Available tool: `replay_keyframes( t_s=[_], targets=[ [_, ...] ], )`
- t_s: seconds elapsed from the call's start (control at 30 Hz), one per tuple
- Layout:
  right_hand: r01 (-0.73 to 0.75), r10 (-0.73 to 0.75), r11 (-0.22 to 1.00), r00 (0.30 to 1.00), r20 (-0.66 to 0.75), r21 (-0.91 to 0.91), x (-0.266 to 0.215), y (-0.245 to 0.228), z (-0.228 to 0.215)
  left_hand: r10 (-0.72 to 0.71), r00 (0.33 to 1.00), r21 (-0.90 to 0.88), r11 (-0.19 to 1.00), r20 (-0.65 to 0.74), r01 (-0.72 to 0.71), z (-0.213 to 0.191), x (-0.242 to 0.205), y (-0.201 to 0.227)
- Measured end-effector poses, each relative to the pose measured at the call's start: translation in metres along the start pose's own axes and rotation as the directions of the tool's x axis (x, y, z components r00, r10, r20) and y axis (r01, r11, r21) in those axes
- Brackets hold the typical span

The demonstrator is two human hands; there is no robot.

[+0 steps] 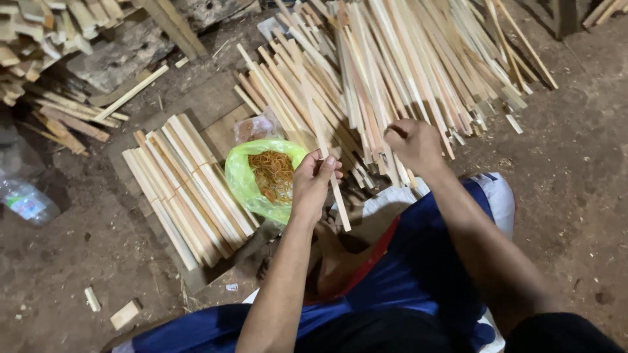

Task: The person is organizing thin wooden slats into bundles and securing each bundle with a rubber band.

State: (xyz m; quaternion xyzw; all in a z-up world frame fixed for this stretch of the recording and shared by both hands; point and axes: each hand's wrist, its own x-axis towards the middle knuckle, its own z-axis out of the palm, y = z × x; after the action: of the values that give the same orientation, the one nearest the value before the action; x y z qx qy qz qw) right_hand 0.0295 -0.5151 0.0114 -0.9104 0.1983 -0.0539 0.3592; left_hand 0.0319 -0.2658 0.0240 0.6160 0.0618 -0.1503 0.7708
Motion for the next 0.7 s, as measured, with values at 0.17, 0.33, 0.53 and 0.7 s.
replay_keyframes(
  t_s=[0.17, 0.33, 0.53, 0.7],
  targets=[
    [0.074, -0.098, 0.902, 0.995, 0.034, 0.425, -0.075, -0.093, 0.017, 0.025, 0.996, -0.052, 0.998, -0.087, -0.030, -0.012, -0.014, 0.017],
    [0.252, -0.281, 0.812, 0.959, -0.025, 0.526, -0.118, -0.124, 0.048, 0.055, 0.980, -0.064, 0.996, -0.192, -0.068, -0.044, -0.025, 0.024],
    [0.148, -0.346, 0.730, 0.922, 0.174, 0.668, -0.134, -0.144, 0.061, 0.048, 0.967, -0.247, 0.963, -0.252, -0.112, -0.057, -0.058, 0.049],
    [-0.127, -0.349, 0.735, 0.772, 0.532, 0.666, -0.128, -0.158, 0.060, 0.057, 0.958, -0.334, 0.930, -0.282, -0.153, -0.062, -0.067, 0.049]
  ],
)
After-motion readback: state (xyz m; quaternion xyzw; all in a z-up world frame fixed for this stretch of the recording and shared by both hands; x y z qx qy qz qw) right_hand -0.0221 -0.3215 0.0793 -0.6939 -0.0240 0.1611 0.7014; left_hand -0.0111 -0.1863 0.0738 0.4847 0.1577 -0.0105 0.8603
